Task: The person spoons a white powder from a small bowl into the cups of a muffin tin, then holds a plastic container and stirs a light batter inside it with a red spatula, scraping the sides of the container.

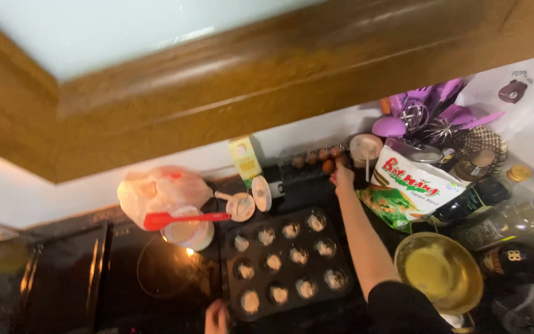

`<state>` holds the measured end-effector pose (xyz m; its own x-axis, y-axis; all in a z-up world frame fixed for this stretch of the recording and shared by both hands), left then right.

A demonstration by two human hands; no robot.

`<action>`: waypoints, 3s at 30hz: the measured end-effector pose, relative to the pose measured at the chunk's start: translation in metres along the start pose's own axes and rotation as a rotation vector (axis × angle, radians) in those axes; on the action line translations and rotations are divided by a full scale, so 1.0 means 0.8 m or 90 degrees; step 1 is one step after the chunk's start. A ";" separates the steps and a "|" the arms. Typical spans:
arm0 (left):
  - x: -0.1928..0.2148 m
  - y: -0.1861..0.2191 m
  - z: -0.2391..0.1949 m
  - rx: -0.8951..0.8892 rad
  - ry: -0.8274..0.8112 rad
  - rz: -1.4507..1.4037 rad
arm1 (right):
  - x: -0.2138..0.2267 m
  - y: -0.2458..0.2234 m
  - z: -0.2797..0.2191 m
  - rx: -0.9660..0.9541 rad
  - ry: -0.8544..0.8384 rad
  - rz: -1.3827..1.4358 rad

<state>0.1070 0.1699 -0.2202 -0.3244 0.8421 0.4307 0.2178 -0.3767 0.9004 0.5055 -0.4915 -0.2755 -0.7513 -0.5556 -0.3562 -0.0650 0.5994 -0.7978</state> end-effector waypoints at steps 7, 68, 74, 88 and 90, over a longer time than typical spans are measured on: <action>-0.115 0.020 0.150 0.070 -0.113 -0.089 | 0.115 0.065 -0.190 0.012 -0.298 -0.694; -0.127 0.158 -0.009 0.213 -0.182 -0.527 | 0.233 -0.031 -0.390 -0.111 -0.218 -0.255; -0.025 0.195 0.044 0.199 -0.165 -0.416 | 0.179 0.027 -0.397 0.048 -0.240 -0.309; -0.040 0.297 0.087 -0.076 -0.170 -0.035 | 0.119 -0.147 -0.478 0.354 -0.368 -0.554; -0.043 0.302 0.085 -0.079 -0.165 -0.012 | 0.115 -0.145 -0.478 0.380 -0.389 -0.549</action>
<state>0.2334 0.0764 -0.0213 -0.0781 0.9139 0.3985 0.0942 -0.3911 0.9155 0.1929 -0.3915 -0.0296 -0.1661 -0.9179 0.3602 0.0422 -0.3716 -0.9274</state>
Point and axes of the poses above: each hand's wrist, its own z-axis towards the middle knuckle, its own x-axis out of the back of the hand, y = z × x, the point moved 9 cm from there along z, towards the middle knuckle, and after that the axes turned 1 degree about z, right-handed, at the moved point
